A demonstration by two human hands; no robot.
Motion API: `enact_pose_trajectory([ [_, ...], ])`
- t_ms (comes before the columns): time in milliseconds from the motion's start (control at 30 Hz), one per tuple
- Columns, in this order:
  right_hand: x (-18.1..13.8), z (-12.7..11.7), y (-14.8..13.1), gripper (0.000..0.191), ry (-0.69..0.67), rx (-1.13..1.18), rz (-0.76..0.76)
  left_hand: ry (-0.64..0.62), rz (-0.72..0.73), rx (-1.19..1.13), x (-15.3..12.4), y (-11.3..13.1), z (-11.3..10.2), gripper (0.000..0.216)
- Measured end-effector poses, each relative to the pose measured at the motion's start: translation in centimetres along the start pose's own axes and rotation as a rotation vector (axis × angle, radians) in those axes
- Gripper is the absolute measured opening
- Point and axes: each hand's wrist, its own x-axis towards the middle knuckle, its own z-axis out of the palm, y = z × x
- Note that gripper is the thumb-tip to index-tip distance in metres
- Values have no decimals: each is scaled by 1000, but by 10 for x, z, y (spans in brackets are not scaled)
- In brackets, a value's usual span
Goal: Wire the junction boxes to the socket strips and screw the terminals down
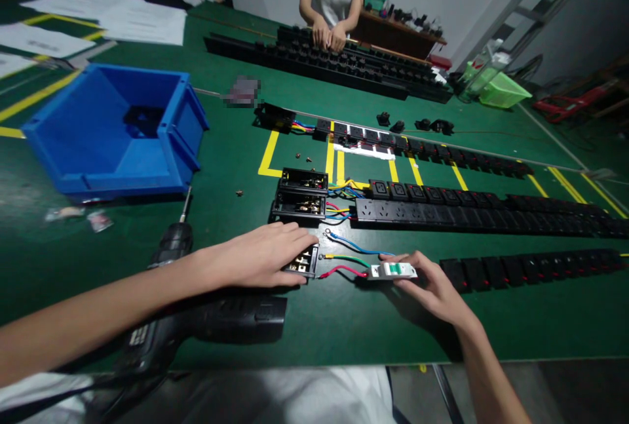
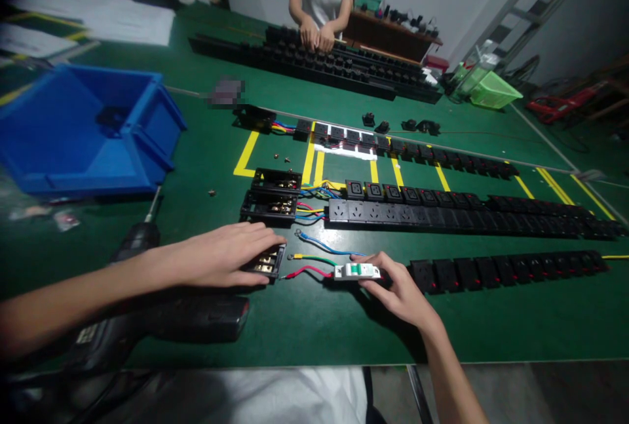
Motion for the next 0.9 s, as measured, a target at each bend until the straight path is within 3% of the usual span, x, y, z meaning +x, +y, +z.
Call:
enact_pose_trajectory([
  [200, 4, 3, -6, 14, -30, 255, -25, 5, -4, -1, -1, -1, 0, 54],
  [367, 6, 3, -5, 16, 2, 256, -42, -1, -1, 1, 0, -1, -1, 54],
  [600, 10, 9, 5, 27, 262, 204, -82, 22, 13, 3, -1, -2, 2, 53],
  [900, 12, 16, 16, 23, 194, 34, -19, 31, 13, 4, -1, -2, 2, 53],
])
